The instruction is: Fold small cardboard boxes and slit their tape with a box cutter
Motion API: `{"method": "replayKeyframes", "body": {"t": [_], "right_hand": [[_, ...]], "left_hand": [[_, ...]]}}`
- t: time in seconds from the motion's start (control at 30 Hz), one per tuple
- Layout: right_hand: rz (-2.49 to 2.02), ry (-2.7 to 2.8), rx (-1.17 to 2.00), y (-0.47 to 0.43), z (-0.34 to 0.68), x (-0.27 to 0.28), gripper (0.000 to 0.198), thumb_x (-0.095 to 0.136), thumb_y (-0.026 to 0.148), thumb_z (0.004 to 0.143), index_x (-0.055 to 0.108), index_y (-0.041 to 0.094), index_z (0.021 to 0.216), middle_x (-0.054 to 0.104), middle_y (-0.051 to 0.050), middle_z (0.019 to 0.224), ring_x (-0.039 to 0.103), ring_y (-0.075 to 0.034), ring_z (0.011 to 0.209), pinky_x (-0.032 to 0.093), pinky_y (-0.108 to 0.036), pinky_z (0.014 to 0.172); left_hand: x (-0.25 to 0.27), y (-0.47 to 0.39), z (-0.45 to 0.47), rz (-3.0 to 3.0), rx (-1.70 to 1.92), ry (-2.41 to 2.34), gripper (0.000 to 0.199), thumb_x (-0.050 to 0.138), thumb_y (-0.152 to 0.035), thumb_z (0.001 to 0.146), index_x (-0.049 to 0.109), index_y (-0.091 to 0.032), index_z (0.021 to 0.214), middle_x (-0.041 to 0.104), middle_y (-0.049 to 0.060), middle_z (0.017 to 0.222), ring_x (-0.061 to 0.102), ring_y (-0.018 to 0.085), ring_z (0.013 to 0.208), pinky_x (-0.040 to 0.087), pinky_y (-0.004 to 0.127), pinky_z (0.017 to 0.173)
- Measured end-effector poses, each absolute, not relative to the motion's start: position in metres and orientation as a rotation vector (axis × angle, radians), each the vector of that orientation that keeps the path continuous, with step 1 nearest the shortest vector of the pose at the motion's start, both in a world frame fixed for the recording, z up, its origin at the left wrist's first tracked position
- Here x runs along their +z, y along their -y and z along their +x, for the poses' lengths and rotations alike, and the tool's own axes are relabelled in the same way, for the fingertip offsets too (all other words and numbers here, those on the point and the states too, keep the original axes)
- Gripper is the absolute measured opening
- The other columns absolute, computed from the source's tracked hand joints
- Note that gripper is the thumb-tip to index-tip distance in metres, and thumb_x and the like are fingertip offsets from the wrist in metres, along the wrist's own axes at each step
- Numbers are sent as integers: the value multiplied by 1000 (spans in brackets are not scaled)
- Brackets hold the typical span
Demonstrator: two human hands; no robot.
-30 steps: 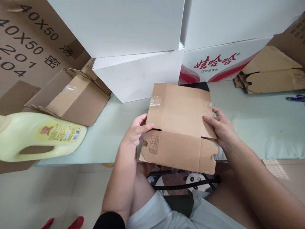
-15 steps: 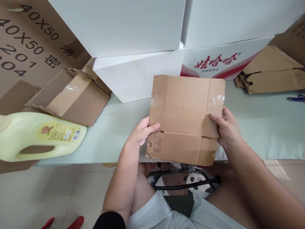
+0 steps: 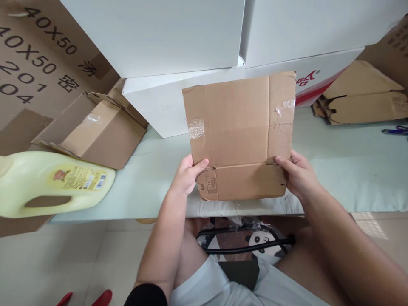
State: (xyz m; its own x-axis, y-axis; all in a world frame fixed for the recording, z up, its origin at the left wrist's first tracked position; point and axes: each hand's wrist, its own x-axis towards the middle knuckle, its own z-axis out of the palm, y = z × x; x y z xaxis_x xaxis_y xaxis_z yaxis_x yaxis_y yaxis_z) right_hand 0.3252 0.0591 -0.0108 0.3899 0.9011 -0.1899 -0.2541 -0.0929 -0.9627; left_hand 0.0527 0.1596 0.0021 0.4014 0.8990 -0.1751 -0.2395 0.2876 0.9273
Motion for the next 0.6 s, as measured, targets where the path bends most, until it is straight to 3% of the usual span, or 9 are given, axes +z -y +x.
{"method": "replayKeyframes", "body": {"t": [0.13, 0.23, 0.33, 0.4, 0.5, 0.6], "right_hand": [[-1311, 634, 1099, -58, 330, -12, 33, 88, 48, 62, 72, 28, 83, 79, 0, 78, 76, -22, 75, 59, -30, 65], [-1257, 654, 1158, -56, 333, -9, 37, 87, 58, 61, 72, 28, 76, 77, 0, 73, 76, -24, 72, 61, -33, 61], [-1150, 642, 1213, -56, 332, -4, 45, 88, 66, 57, 76, 30, 81, 80, 1, 81, 76, -23, 73, 63, -32, 61], [-1109, 656, 1227, -55, 330, -2, 45, 91, 64, 55, 77, 31, 83, 80, 2, 82, 75, -19, 68, 61, -29, 58], [-1121, 789, 1283, -54, 327, -5, 40, 91, 61, 59, 77, 27, 74, 77, 0, 68, 72, -18, 58, 59, -28, 55], [-1217, 922, 1321, -51, 325, -15, 42, 90, 62, 62, 77, 23, 72, 77, -5, 68, 74, -21, 65, 62, -32, 63]], "left_hand": [[4, -158, 52, 1005, 936, -814, 53, 95, -43, 64, 73, -15, 103, 81, 14, 107, 78, 31, 101, 61, 42, 92], [8, -158, 52, 1007, 1019, -788, 55, 95, -46, 65, 73, -16, 105, 81, 13, 107, 77, 32, 104, 61, 44, 95], [12, -158, 51, 994, 1119, -781, 63, 94, -50, 64, 72, -19, 114, 81, 12, 108, 76, 32, 108, 60, 44, 98], [12, -158, 52, 986, 1166, -779, 67, 94, -52, 64, 70, -21, 119, 81, 11, 108, 76, 32, 110, 60, 43, 99], [12, -159, 54, 972, 1214, -758, 68, 92, -53, 67, 68, -23, 123, 81, 10, 111, 75, 30, 111, 59, 42, 101], [10, -159, 58, 960, 1224, -749, 70, 91, -54, 68, 66, -24, 126, 79, 10, 117, 75, 29, 112, 59, 40, 100]]}}
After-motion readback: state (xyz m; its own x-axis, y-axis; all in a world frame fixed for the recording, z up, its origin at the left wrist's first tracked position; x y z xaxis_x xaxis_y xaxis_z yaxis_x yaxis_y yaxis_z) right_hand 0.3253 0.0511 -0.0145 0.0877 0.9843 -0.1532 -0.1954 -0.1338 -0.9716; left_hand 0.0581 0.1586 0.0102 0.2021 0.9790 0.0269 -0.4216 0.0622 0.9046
